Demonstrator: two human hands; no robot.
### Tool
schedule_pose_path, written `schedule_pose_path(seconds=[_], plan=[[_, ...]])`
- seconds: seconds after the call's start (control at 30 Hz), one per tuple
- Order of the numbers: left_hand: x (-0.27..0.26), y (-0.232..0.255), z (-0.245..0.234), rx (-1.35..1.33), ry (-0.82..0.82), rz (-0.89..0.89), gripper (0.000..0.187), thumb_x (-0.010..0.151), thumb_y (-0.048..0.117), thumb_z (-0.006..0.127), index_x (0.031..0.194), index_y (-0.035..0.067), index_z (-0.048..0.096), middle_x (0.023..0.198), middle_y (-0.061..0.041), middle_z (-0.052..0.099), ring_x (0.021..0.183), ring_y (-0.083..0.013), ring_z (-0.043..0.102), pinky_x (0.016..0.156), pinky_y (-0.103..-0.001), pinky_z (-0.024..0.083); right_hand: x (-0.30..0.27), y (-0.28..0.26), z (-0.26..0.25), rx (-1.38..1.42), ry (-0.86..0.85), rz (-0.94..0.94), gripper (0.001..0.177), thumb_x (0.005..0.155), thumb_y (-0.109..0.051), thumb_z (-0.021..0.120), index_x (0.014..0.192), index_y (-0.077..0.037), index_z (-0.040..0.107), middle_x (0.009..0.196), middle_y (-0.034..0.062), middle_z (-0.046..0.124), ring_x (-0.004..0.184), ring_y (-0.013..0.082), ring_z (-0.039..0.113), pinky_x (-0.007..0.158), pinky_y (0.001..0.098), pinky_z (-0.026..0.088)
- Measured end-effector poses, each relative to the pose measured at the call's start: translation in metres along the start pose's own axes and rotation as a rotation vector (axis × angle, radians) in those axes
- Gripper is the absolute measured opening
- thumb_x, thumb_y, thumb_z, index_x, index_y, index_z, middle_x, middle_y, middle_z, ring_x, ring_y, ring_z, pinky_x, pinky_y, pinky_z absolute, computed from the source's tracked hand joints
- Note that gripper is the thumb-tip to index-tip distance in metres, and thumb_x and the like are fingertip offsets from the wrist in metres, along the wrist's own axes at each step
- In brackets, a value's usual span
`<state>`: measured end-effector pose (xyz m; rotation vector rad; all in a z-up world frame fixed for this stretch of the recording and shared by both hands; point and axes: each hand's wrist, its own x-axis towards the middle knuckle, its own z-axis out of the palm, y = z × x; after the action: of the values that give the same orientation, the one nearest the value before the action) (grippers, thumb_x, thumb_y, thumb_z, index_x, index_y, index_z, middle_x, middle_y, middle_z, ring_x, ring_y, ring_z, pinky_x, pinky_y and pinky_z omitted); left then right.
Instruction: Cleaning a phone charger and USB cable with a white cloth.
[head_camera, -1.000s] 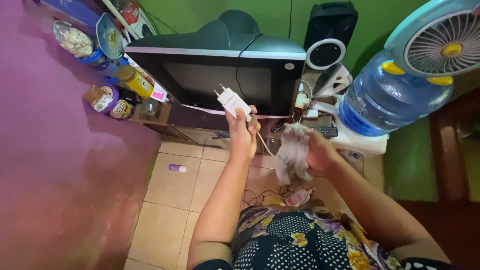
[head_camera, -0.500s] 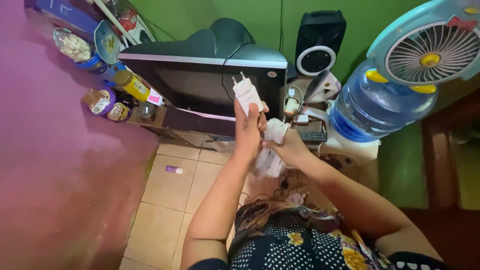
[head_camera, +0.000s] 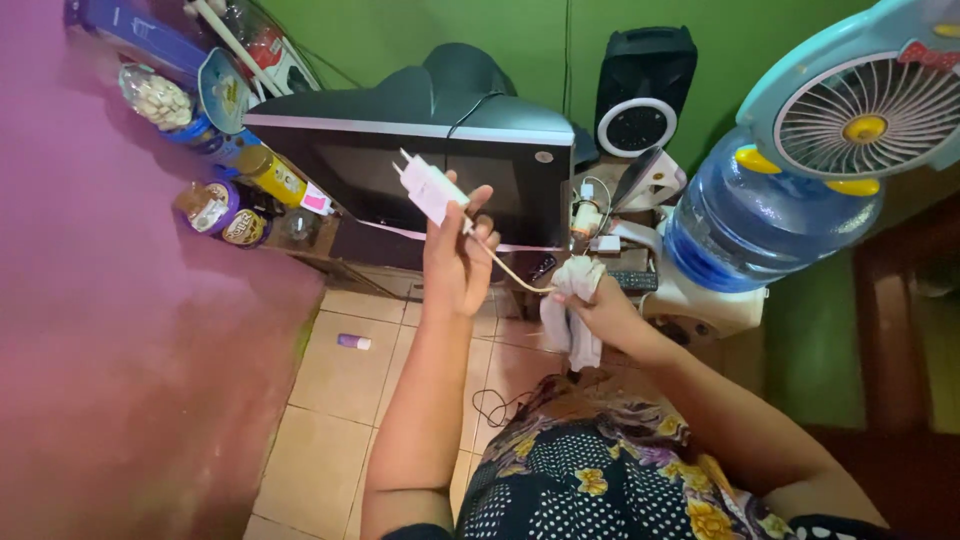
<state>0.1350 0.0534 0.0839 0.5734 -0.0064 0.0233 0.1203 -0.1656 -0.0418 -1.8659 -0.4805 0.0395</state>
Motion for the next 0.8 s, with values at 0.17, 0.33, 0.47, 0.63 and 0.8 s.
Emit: schedule_pose_path(seconds=[0.17, 0.33, 0.47, 0.63, 0.8], plan=[[0.008, -0.009, -0.058, -0.062, 0.068, -0.177, 0.035, 0.1, 0.02, 0.061, 0.134, 0.013, 0.055, 0.1, -0.011, 0.07, 0.054, -0.0041, 0.046, 0.046, -0.019, 0.037, 0.007, -0.015, -0.019, -0.12, 0.086, 0.017, 0.018, 0.089, -0.012, 0.074, 0.103, -0.003, 0.067, 0.094, 0.0123, 0.069, 0.085, 0.0293, 0.066, 0.077, 0.0392, 0.053], [0.002, -0.041, -0.085, 0.558, 0.06, -0.408, 0.036, 0.089, 0.002, 0.084, 0.116, 0.003, 0.06, 0.078, 0.002, 0.054, 0.052, -0.0037, 0.041, 0.042, -0.022, 0.03, 0.015, -0.047, -0.03, -0.266, 0.155, -0.316, 0.019, 0.084, -0.003, 0.07, 0.103, -0.004, 0.067, 0.099, 0.0153, 0.066, 0.096, 0.0357, 0.064, 0.085, 0.042, 0.052], [-0.011, -0.065, -0.063, 0.697, 0.07, -0.496, 0.034, 0.08, 0.009, 0.084, 0.107, 0.004, 0.064, 0.073, 0.001, 0.063, 0.049, -0.005, 0.045, 0.04, -0.021, 0.032, 0.026, -0.072, -0.028, -0.702, 0.088, -0.525, 0.021, 0.074, -0.012, 0.073, 0.092, -0.007, 0.064, 0.092, 0.0159, 0.062, 0.092, 0.0383, 0.062, 0.082, 0.0492, 0.05], [-0.009, -0.075, -0.062, 0.686, 0.031, -0.389, 0.036, 0.08, 0.005, 0.084, 0.11, 0.005, 0.063, 0.08, -0.002, 0.065, 0.057, -0.0081, 0.055, 0.044, -0.021, 0.041, 0.028, -0.058, -0.024, -0.707, 0.131, -0.503, 0.018, 0.077, -0.007, 0.068, 0.094, -0.01, 0.064, 0.094, 0.013, 0.063, 0.093, 0.0362, 0.063, 0.08, 0.0468, 0.051], [-0.015, -0.075, -0.037, 0.523, -0.037, -0.481, 0.039, 0.082, -0.003, 0.069, 0.119, 0.0, 0.057, 0.097, -0.012, 0.074, 0.081, -0.0236, 0.077, 0.069, -0.037, 0.066, 0.023, -0.042, -0.022, -0.749, 0.123, -0.388, 0.023, 0.074, -0.019, 0.072, 0.093, -0.009, 0.064, 0.089, 0.0149, 0.063, 0.078, 0.0374, 0.064, 0.069, 0.0487, 0.051]])
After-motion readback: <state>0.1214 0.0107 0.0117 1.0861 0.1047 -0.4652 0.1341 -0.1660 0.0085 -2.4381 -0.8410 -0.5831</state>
